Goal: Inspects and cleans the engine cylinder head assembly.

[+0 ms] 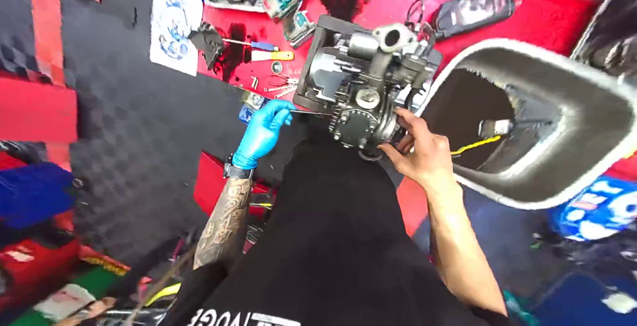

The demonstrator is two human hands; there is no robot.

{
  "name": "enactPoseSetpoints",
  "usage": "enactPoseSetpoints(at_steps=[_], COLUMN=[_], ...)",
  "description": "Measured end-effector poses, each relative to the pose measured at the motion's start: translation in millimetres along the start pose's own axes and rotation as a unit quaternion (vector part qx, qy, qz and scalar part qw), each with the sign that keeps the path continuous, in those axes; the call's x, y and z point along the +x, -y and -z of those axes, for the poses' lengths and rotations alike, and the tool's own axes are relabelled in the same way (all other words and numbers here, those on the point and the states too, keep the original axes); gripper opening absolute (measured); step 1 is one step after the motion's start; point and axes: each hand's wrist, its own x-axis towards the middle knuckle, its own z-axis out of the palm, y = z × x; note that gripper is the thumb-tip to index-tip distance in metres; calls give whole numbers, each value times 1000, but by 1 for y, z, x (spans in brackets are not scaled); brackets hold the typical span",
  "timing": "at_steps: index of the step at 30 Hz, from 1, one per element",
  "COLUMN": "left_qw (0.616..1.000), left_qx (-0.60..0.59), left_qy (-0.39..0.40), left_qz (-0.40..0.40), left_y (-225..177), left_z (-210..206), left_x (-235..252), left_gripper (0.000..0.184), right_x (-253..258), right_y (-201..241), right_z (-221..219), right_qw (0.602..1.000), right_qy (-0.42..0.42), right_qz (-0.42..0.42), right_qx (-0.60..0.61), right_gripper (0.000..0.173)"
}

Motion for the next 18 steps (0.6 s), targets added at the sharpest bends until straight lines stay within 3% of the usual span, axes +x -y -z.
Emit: enactPoseSetpoints(at_steps=[11,18], left_qw=[986,984], left_qx=[-123,-87], left_qy=[-26,-32], left_qz=[-113,-150], left_y=[48,52], left_z=[-17,-15], left_x=[37,37], left_gripper=[23,24], right_x=[0,3], right_y=[26,34], right_z=[-2,0], right_qw=[995,992], right_qy=[35,51], right_qz=[-92,-113], right_qx=[0,-9], right_gripper=[76,80])
